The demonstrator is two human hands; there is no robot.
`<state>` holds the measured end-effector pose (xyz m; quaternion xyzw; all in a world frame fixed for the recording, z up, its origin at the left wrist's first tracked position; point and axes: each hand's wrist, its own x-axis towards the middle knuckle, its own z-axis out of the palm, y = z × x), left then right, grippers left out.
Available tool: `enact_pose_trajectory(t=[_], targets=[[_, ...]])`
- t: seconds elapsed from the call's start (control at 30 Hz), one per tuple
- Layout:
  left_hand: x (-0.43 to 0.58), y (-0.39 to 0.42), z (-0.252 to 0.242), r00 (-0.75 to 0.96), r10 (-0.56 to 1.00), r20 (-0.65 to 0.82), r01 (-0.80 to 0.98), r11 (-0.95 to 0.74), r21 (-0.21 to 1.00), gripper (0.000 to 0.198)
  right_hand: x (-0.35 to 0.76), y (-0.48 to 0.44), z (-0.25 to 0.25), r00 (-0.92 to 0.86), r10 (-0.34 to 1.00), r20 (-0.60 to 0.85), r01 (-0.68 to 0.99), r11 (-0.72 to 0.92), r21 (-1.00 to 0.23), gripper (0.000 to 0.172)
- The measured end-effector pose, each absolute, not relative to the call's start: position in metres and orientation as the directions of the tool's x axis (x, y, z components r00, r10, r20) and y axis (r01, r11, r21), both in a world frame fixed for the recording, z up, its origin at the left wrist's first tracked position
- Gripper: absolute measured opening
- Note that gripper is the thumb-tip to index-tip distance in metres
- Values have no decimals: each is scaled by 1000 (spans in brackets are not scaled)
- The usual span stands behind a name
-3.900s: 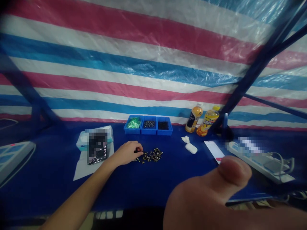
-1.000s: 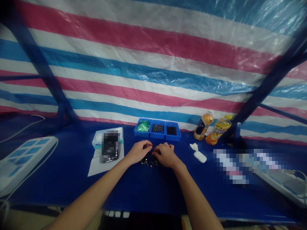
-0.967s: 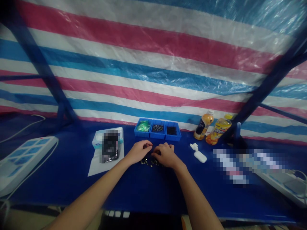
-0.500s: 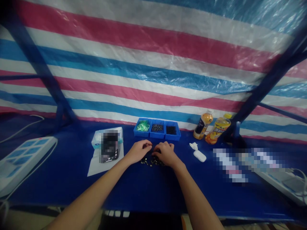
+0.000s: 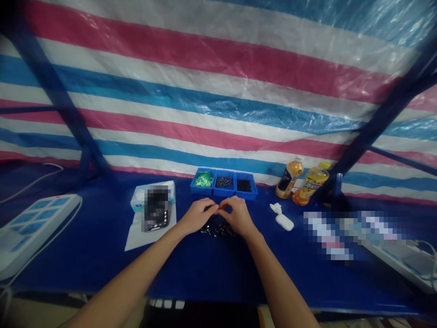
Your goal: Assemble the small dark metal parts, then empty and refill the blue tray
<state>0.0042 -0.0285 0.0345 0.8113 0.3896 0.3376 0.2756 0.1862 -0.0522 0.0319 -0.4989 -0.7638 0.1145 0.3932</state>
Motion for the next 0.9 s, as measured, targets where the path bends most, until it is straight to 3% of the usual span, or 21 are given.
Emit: enact_pose_trajectory(t=[0.37,0.7,0.9], targets=[[-1,-25,41,428,856,290,310,-440,843,34,184,-55,39,-131,852,506,536,490,-687,19],[1,-24,39,401,879,258,205,-361,910,33,182,-57,39,-150,832,534,492,531,-690,18],[2,-18,35,266,931,249,226,-311,923,43,180,-55,36,-87,908,410,499,396,-771,32]])
